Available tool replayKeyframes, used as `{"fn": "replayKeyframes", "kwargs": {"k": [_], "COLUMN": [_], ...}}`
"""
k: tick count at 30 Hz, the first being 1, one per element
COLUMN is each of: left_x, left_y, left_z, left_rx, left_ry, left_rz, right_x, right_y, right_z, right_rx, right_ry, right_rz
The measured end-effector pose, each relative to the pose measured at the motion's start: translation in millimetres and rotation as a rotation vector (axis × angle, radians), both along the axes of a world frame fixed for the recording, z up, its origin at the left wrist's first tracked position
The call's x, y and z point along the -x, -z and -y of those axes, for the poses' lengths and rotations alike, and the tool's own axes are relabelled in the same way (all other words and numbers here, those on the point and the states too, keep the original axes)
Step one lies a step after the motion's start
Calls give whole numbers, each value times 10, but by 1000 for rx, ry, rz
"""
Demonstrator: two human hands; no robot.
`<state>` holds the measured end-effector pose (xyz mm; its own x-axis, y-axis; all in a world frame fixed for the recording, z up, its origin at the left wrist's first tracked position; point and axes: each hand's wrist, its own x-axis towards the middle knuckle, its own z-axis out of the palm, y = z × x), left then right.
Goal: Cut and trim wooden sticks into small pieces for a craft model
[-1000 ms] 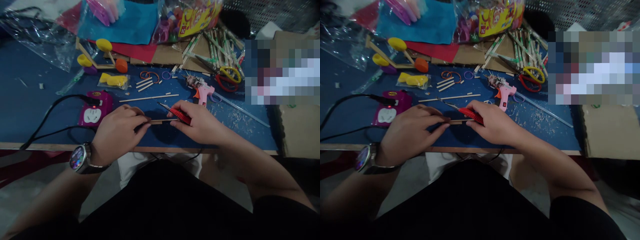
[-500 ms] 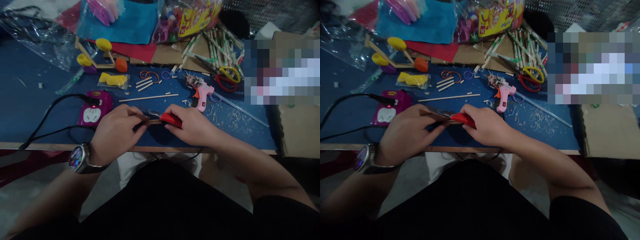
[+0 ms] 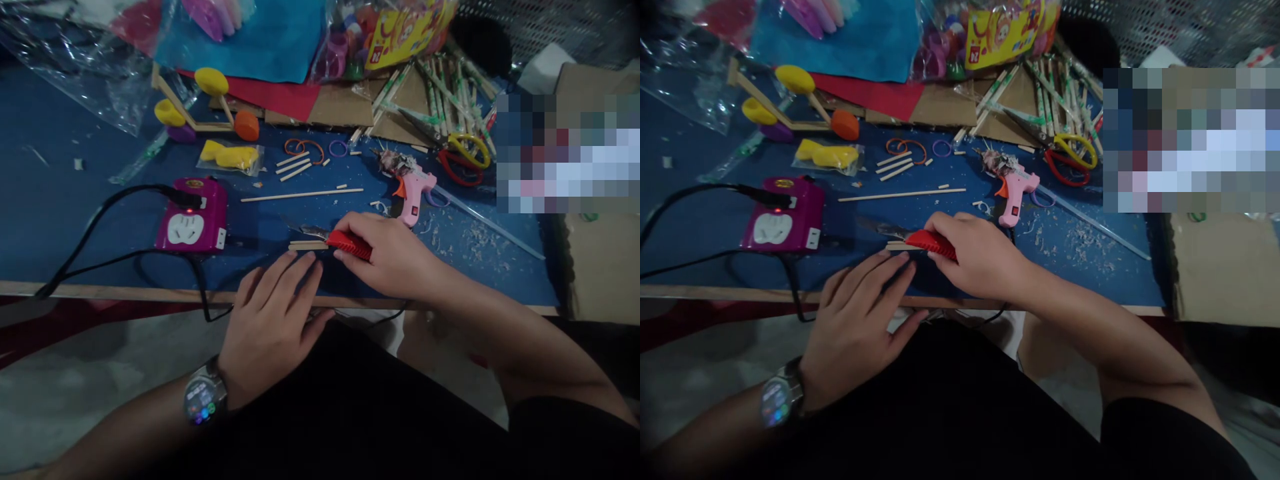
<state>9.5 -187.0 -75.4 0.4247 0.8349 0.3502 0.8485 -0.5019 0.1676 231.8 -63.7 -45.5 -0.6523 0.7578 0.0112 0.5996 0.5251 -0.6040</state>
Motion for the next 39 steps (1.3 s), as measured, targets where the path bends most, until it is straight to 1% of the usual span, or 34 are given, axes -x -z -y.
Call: {"fn": "replayKeyframes", "kwargs": {"k": [3,5,9,28,39], "left_x": [-82,-104,-114,-114,-115], "left_y": [49,68,86,76,66], "left_z": [10,-10,-35,-54,-53], "left_rx": [38,54,35,17,14], "left_ry": [-16,-25,-26,-33,-25], "left_rz": [-11,-20,-14,3,1], "right_x": [-10,-15,-14,-6,-6], "right_y": [25,38,39,-1,5], "right_z": [-13,-20,-29,-30,-30], "right_rx": [-51,-53,-53,-7,-24], "right_ry": [-26,-40,-49,-41,-52], "right_rz": [-22,-38,-48,-28,-46]}}
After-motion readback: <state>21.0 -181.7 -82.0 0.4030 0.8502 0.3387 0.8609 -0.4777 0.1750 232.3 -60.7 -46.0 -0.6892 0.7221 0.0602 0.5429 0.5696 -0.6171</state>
